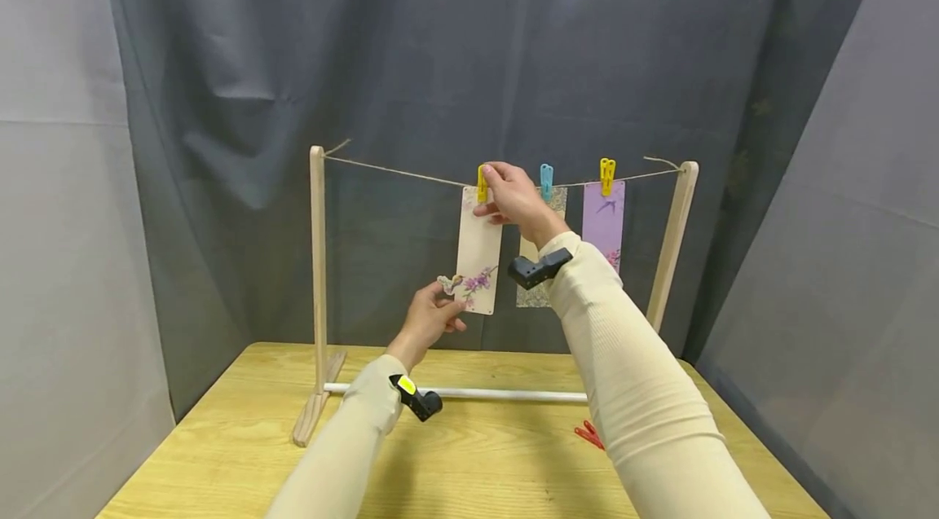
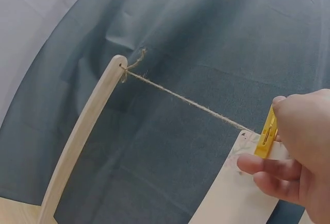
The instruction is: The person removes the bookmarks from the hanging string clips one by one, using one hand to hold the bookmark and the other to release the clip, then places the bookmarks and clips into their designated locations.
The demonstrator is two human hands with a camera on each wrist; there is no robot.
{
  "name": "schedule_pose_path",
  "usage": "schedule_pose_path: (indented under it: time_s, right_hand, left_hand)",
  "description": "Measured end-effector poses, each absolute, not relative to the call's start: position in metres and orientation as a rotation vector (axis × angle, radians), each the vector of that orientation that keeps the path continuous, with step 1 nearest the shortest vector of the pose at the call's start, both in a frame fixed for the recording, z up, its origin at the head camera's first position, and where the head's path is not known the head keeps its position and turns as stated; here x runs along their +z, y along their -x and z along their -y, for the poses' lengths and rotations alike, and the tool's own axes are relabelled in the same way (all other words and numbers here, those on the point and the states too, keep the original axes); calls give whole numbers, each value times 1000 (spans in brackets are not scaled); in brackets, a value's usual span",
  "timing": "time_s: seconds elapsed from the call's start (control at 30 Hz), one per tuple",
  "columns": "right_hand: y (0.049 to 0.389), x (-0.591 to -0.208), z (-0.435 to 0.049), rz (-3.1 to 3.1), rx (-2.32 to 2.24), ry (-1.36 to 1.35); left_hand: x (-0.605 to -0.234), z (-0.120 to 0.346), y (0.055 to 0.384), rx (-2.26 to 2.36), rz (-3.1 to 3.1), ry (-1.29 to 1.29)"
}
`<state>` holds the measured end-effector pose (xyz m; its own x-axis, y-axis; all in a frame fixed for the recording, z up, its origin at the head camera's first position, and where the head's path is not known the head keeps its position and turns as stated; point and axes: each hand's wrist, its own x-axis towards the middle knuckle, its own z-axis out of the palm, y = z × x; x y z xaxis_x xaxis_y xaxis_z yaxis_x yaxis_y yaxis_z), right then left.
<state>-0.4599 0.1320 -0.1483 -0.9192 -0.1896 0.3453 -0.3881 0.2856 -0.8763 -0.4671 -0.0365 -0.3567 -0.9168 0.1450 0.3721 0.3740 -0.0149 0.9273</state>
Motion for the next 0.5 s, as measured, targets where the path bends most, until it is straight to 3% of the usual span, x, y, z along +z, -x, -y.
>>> schedule_pose_path:
  time_s: [0.5]
  right_hand:
    - [451, -138, -136, 2456, 1644, -529]
  left_hand:
    - [-357, 44, 461, -2095, 2072, 578]
